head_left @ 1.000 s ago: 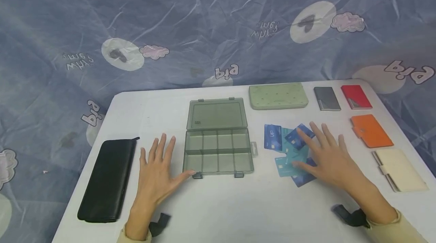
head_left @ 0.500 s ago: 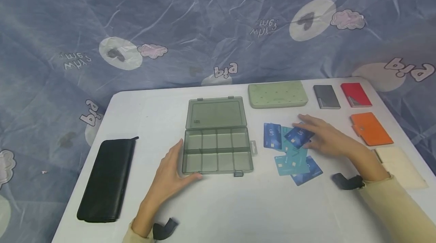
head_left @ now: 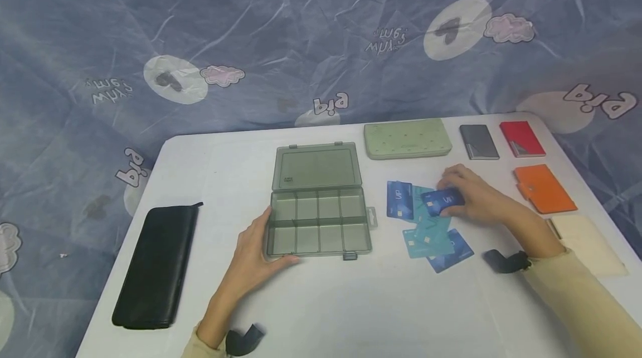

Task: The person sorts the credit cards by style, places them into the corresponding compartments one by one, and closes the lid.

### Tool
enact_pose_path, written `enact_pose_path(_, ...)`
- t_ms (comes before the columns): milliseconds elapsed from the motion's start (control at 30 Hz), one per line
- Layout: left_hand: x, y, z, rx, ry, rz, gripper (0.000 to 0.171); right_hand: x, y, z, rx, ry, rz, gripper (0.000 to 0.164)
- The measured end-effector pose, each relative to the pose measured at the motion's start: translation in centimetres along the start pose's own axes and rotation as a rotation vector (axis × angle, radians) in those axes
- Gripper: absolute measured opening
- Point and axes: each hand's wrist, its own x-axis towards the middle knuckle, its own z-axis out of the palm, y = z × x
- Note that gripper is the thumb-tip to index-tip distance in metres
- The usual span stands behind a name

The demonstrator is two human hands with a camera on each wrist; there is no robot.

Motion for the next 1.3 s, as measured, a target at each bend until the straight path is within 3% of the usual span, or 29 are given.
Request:
enact_pose_path(167,-0.1,0.0,0.0,-0.014,-0.003,-0.008,0.111,0.2,0.1,0.3,-0.002,0.028,0.036,0.057)
enact_pose_path(400,-0.1,-0.1,0.0,-0.017,-0.001,-0.011,0.111,0.2,-0.4,0.4,0.036,-0.030,0.079,0.071)
enact_pose_path(667,-0.2,-0.1,0.0,-0.005,-0.006,-0.007,0.110,0.1,0.1,1.0,0.083,-0.017,-0.036,0.073)
enact_pose_path(933,-0.1,0.0,0.0,-0.015,-0.005,-0.008,0.109,0.0,-0.1,0.7,0.064,-0.008,0.041,0.061)
enact_pose_path(1133,-0.1,0.0,0.0,-0.016,-0.014,-0.013,0.109,0.7,-3.0,0.2,0.060,0.036,0.036,0.059)
enact_pose_path(1300,-0.2,0.0,0.0,-0.004,-0.009,-0.006,0.109,2.7,-7.5,0.5,0.098,0.099,-0.123,0.058)
